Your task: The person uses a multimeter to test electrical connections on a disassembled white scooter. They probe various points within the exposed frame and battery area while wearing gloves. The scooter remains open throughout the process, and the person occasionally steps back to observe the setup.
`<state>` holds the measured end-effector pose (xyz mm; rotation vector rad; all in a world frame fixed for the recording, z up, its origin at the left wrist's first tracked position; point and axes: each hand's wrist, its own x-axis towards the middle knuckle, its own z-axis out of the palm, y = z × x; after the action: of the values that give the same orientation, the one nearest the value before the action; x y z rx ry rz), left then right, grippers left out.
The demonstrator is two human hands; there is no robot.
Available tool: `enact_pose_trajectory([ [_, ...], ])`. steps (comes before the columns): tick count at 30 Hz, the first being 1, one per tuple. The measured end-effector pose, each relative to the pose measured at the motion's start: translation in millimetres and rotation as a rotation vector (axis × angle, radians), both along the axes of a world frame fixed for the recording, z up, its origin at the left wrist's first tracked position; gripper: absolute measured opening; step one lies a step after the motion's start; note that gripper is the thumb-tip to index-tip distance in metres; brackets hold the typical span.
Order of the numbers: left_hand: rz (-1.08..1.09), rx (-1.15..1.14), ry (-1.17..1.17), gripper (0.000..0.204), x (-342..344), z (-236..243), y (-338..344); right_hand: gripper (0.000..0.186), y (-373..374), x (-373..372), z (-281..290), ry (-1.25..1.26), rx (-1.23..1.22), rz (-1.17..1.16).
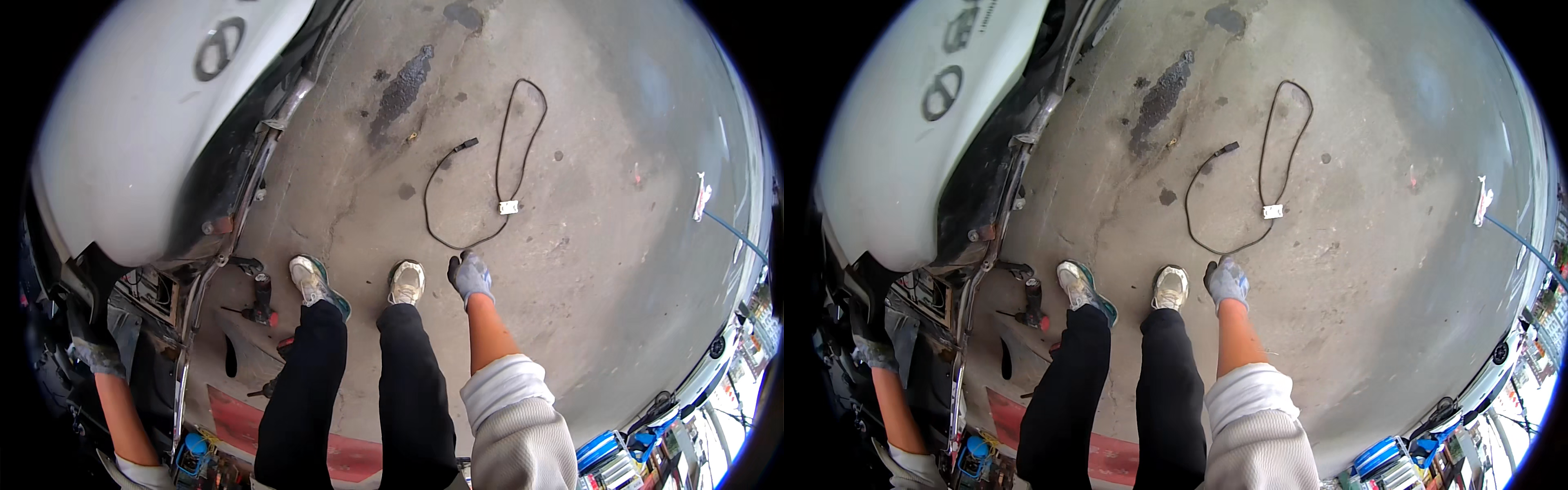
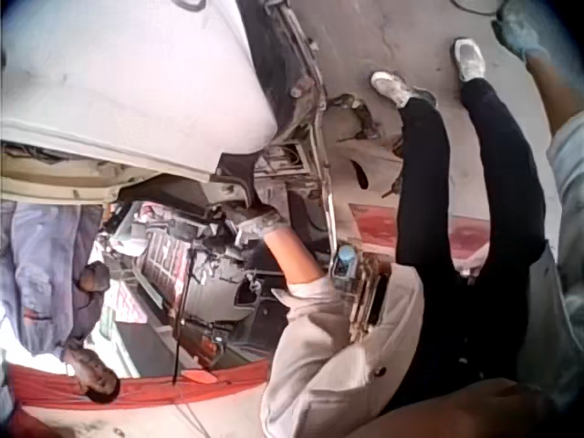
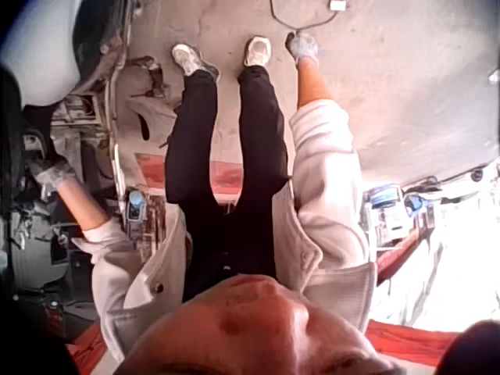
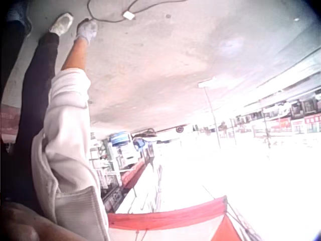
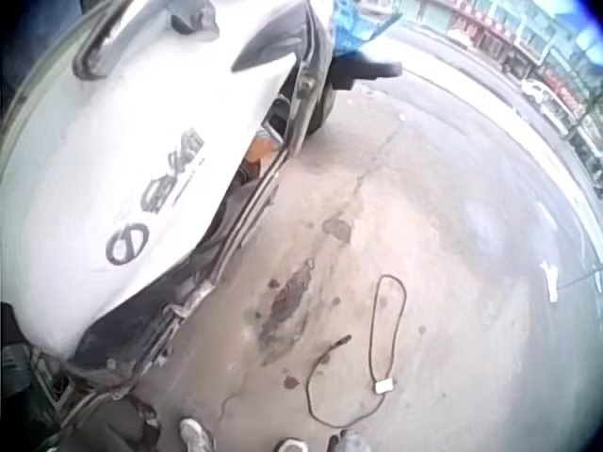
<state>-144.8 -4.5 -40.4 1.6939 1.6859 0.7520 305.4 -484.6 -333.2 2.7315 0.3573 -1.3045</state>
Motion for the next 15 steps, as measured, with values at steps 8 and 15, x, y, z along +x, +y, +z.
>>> enact_pose_trajectory([
  [8, -0.372, 0.286, 0.579, 0.051, 50, 15, -11, 0.046, 33, -41, -147, -0.206, 0.173, -0.298],
  [15, -0.282, 0.189, 0.489, 0.062, 21, 19, -10, 0.016, 93, -64, -7, 0.043, 0.570, -0.126],
])
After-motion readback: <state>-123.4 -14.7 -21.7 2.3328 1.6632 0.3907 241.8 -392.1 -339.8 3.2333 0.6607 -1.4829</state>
